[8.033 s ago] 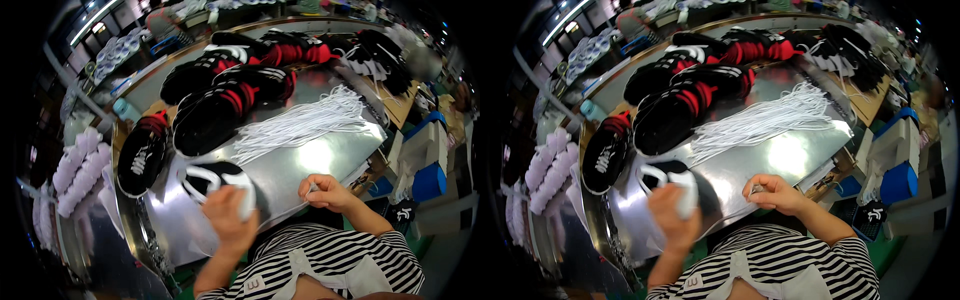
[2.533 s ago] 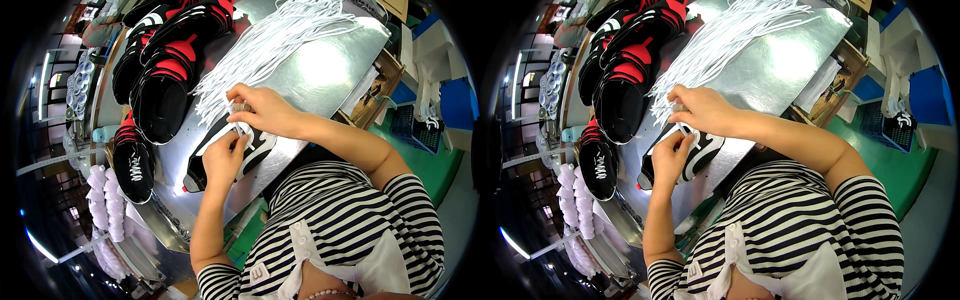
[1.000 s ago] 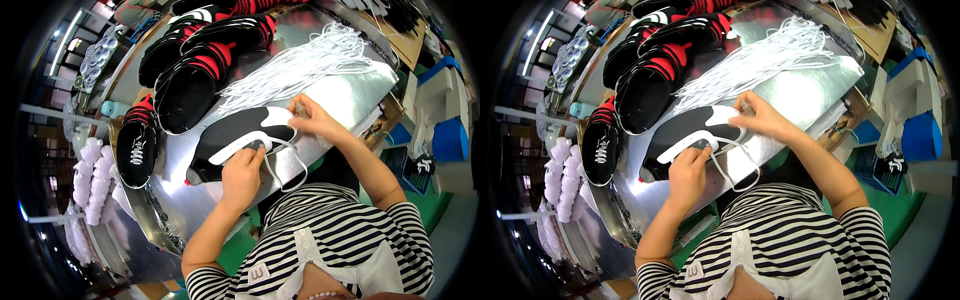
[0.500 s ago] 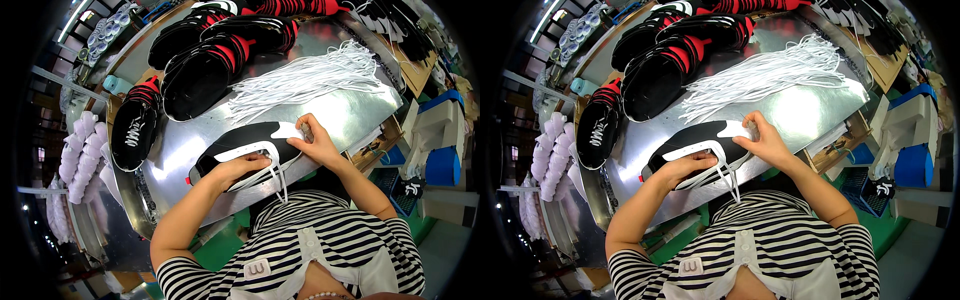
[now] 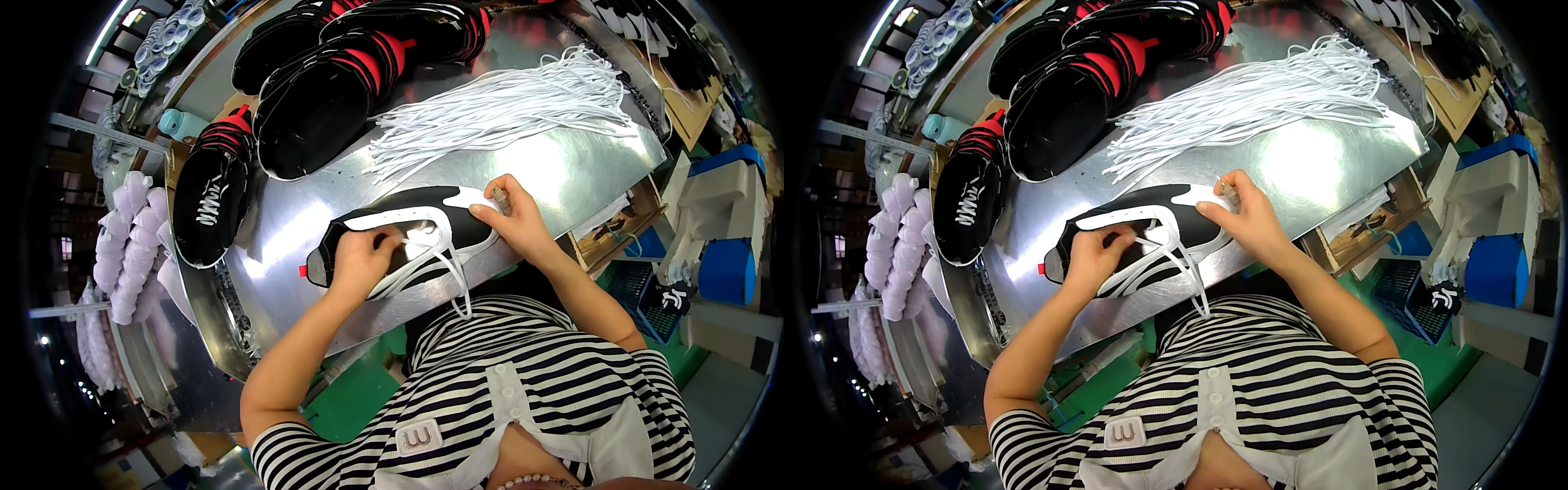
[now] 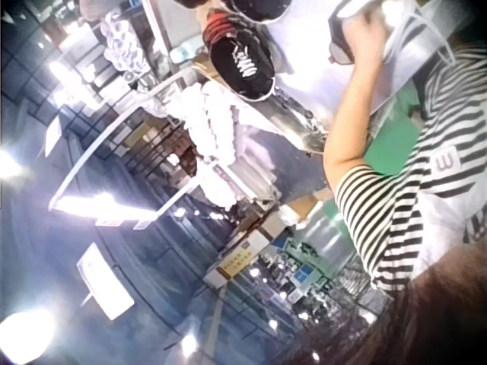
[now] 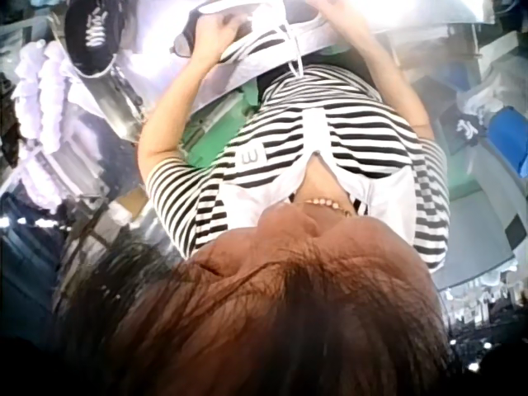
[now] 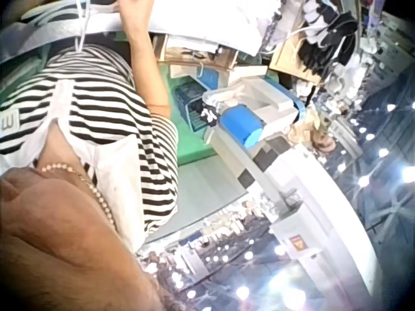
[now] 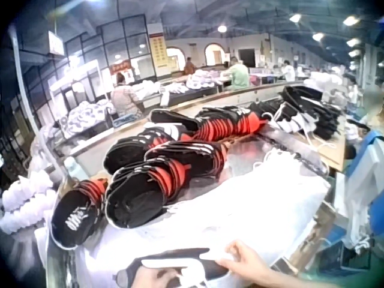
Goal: The person laces a shoe by hand, threading white laces through the eyelets of a black and white shoe upper on a metal workbench.
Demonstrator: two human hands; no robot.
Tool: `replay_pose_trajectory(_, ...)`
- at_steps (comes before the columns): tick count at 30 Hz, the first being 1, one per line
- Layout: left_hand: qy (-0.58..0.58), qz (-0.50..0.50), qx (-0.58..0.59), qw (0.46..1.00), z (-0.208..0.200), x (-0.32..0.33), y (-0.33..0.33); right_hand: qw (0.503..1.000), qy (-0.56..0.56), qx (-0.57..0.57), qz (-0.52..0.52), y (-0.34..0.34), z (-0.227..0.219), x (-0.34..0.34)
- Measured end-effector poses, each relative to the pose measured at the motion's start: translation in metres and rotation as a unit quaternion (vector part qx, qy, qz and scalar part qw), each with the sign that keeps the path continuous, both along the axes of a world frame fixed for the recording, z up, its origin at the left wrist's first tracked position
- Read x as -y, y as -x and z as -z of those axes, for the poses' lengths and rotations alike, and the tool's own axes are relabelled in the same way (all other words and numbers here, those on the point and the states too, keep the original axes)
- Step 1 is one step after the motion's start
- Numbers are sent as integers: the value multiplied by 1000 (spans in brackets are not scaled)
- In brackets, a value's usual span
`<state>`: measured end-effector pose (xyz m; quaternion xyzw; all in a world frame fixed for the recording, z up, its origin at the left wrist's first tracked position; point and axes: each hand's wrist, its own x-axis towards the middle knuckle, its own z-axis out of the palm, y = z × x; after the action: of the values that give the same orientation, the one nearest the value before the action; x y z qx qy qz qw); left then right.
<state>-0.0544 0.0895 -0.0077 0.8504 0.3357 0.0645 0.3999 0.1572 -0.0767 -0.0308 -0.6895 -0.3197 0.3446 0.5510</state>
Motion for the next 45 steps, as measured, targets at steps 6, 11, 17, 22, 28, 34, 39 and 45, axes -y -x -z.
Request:
replay_pose_trajectory(6,313,-40,57,947,-17,14,-19,999,21,-39,-6,-8,0,2)
replay_pose_trajectory(11,237,-18,-1,971,-17,11,-16,994,60,-81,-31,-12,-5,4)
replay_pose_trajectory(17,-283,6,80,956,-49,-11,24,997,-7,-66,-49,-11,2,1)
replay_pose_trajectory(22,-395,-312,-65,862,-59,-121,199,994,3,-81,-67,-34,-7,11)
replay_pose_trajectory(28,-409,-358,-78,836,-55,-132,267,994,57,-44,-85,-45,-5,15)
replay_pose_trajectory(34,100,210,336,912,-108,19,11,957,75,275,-44,-48,-8,4)
replay_pose_trajectory(39,-103,58,235,965,-100,10,-27,979,-17,201,-19,-52,-27,10)
replay_pose_trajectory(45,-184,125,213,951,-73,28,-61,968,-191,102,-126,4,-36,-14)
